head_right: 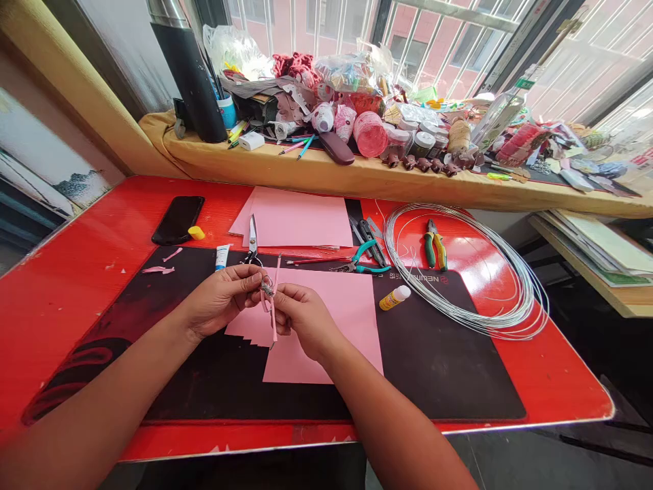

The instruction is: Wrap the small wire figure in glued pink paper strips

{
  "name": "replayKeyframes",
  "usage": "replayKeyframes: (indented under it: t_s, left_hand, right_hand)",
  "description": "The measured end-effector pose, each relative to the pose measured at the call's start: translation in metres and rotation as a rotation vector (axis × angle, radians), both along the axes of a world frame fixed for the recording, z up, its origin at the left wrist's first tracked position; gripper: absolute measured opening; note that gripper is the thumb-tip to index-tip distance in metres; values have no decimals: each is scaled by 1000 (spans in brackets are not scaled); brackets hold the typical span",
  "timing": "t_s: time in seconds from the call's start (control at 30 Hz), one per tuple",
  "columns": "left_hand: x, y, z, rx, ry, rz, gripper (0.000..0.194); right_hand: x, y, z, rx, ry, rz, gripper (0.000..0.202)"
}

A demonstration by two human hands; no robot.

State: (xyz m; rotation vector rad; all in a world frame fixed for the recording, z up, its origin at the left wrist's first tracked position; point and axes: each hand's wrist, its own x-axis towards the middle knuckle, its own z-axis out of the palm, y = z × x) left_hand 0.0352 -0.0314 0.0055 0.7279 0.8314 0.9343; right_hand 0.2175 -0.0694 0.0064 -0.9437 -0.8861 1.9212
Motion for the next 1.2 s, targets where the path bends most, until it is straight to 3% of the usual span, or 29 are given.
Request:
replayKeyframes:
  t_s: [0.23,0.53,0.8,1.2]
  left_hand:
    - [-2,4,-2,-56,-111,53,37]
    - [-1,7,-8,-43,-216,203,38]
    - [-2,6,-11,77,-228,127,28]
    - [-8,11,-16,194,-185,152,24]
  right_hand:
    - [2,4,0,16,-25,-89,32]
    - [0,3,0,27,-36,-87,31]
    - [2,3,2,28,-35,-51,33]
    - [3,2,4,16,-21,-7,39]
